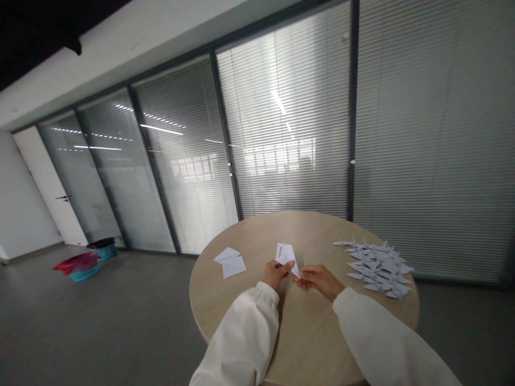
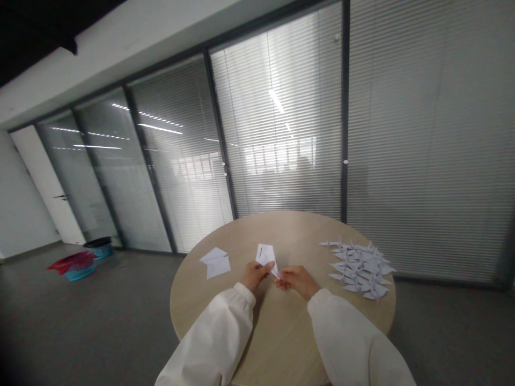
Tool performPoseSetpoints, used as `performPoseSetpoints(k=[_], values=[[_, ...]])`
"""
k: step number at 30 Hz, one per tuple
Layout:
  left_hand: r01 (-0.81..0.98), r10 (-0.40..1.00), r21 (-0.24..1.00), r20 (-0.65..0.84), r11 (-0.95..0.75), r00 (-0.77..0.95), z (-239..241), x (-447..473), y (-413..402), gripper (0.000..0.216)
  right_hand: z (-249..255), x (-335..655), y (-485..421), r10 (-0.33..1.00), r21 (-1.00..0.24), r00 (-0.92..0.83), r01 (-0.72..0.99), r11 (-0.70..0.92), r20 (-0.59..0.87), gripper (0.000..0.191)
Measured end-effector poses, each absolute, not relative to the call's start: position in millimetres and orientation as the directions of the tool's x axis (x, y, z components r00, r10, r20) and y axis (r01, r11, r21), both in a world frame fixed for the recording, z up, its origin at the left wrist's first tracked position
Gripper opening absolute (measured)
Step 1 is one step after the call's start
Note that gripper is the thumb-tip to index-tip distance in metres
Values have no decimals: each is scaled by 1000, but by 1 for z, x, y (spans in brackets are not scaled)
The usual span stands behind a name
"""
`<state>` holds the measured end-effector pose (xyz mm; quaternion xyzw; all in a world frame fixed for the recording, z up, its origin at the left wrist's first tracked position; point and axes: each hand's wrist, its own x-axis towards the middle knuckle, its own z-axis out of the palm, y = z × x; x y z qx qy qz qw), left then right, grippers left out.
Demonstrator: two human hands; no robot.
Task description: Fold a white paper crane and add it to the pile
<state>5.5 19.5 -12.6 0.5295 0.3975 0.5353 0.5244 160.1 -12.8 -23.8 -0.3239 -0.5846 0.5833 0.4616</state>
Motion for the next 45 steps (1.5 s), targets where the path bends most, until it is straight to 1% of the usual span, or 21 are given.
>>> performPoseSetpoints(k=[3,10,21,29,33,37,42,45], values=[[-152,983,981,142,-123,119,-12,6,18,36,-23,160,-12,920,-985,-359,-122,121,158,45],[-182,985,978,124,-101,118,-11,7,18,35,-31,163,-4,932,-977,-295,-53,205,212,37],[-160,988,984,97,-78,116,-8,7,16,35,-35,166,1,919,-955,-275,4,296,284,39],[-166,989,982,107,-89,102,-11,8,17,34,-34,166,0,915,-939,-241,38,342,323,36],[-190,992,978,102,-87,72,-10,7,18,34,-32,166,-2,927,-950,-230,29,310,295,37],[-241,994,967,96,-80,57,-8,6,17,34,-30,165,-3,934,-965,-257,16,260,248,39],[-273,996,959,87,-75,33,-7,6,16,35,-27,165,-5,928,-955,-263,63,291,265,39],[-281,997,958,75,-62,37,-7,6,17,35,-27,165,-5,922,-951,-271,61,304,277,37]])
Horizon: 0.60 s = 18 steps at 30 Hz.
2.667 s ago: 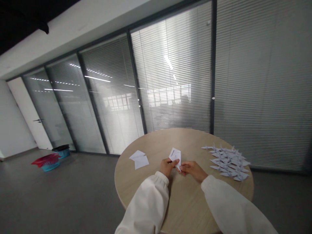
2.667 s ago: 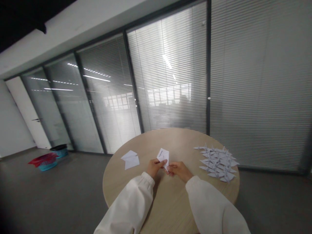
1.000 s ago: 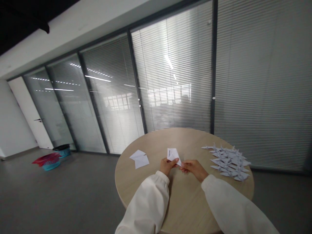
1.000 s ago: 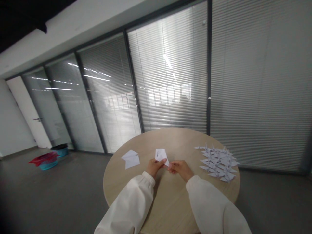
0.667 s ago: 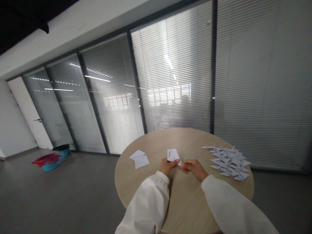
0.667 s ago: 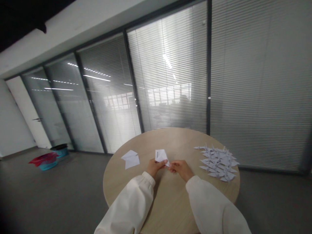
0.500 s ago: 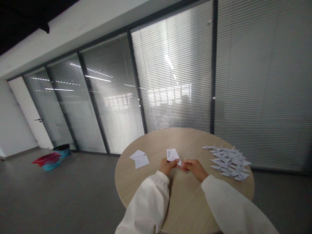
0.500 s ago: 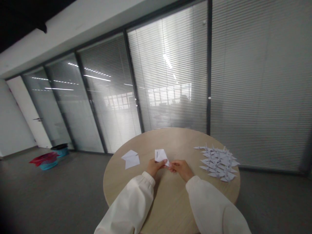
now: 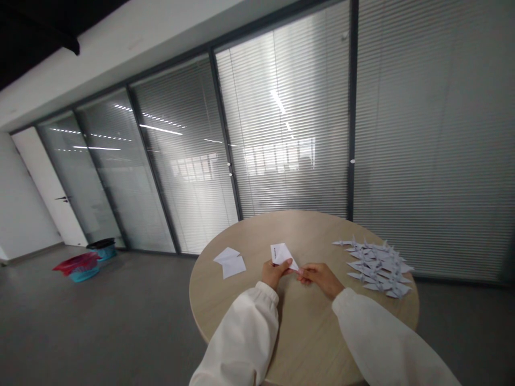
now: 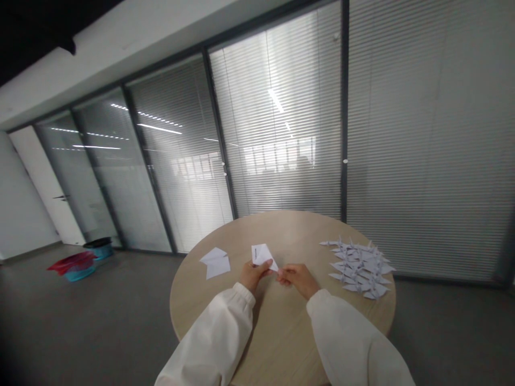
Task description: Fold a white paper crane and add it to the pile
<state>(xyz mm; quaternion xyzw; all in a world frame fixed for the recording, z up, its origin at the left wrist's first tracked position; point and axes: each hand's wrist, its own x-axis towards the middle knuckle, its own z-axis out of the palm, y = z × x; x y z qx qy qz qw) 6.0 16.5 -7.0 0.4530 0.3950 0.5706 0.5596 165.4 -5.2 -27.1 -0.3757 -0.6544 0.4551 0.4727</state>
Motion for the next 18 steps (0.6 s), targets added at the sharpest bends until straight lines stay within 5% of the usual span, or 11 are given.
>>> performPoseSetpoints(k=[18], values=[[-192,988,979,90,-64,129,-9,6,16,37,-30,167,-3,934,-951,-215,56,303,285,39]])
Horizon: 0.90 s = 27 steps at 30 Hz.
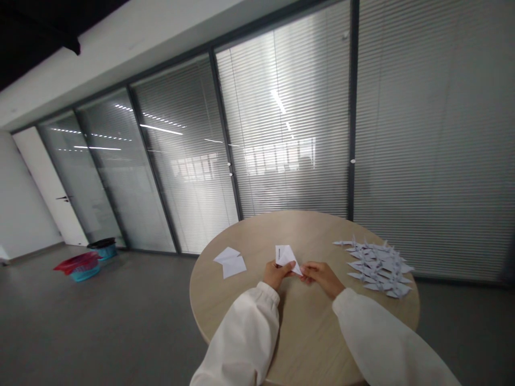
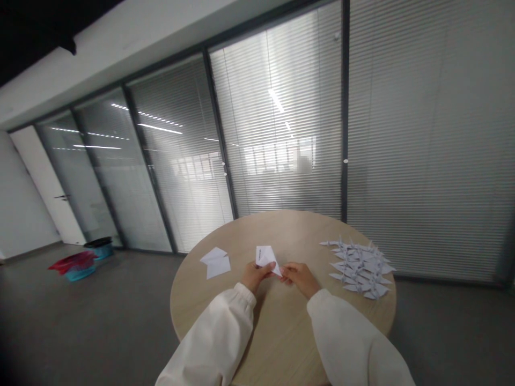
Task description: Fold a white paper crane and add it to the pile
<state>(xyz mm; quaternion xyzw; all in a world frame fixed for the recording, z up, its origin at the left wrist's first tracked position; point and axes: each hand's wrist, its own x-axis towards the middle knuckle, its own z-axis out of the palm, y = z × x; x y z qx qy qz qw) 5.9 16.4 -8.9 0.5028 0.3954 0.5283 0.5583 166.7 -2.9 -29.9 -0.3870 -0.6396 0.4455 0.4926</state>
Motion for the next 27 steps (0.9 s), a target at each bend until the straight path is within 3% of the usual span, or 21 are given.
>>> performPoseSetpoints(k=[17,27], values=[[-169,989,984,82,-60,126,-7,8,12,38,-23,163,-8,933,-930,-168,136,341,317,32],[-92,986,988,135,-126,97,-3,9,9,33,-27,162,-6,931,-948,-228,80,308,284,35]])
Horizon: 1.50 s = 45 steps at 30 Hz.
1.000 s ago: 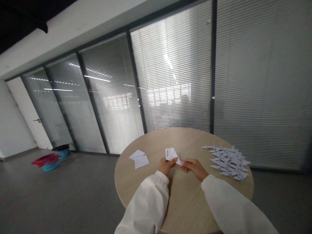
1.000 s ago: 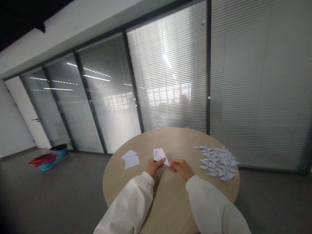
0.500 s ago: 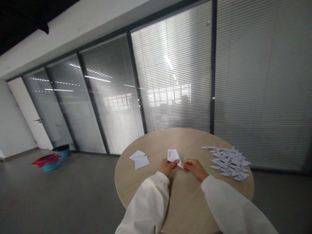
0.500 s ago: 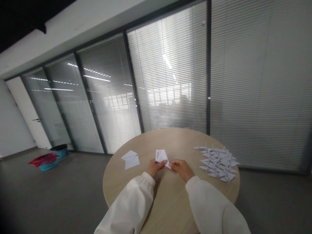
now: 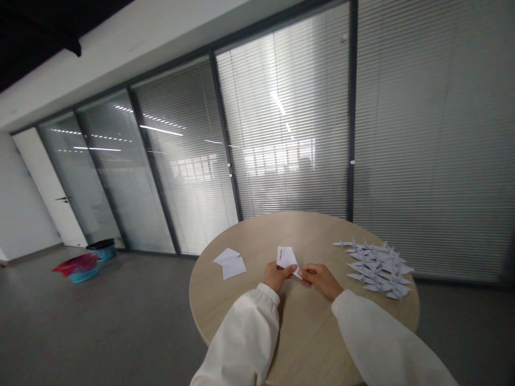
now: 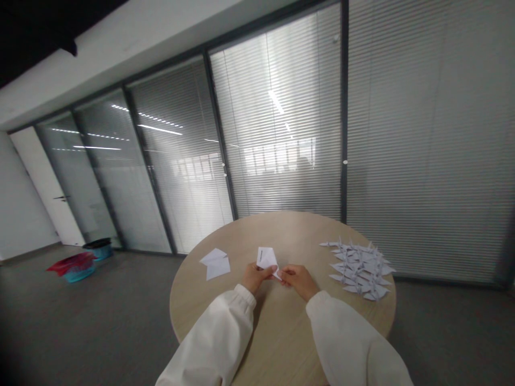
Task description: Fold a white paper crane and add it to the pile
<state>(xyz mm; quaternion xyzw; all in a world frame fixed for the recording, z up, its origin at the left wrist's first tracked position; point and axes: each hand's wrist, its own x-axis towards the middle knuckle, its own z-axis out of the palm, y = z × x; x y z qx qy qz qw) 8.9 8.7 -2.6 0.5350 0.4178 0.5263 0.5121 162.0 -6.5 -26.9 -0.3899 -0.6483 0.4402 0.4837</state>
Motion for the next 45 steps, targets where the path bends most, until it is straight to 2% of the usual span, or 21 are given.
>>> performPoseSetpoints(k=[6,12,22,38,45], values=[[-4,978,985,174,-175,118,-6,9,11,28,-26,160,-10,931,-965,-275,34,259,241,32],[31,956,978,193,-205,220,-4,9,6,26,-25,158,-12,934,-971,-286,45,235,213,32],[120,950,957,236,-263,203,0,10,2,29,-18,157,-16,939,-975,-285,56,216,191,35],[23,949,970,230,-241,216,-6,9,6,32,-27,156,-12,928,-973,-307,27,228,209,36],[28,955,966,250,-257,159,-5,8,5,32,-25,153,-14,930,-975,-306,31,222,203,38]])
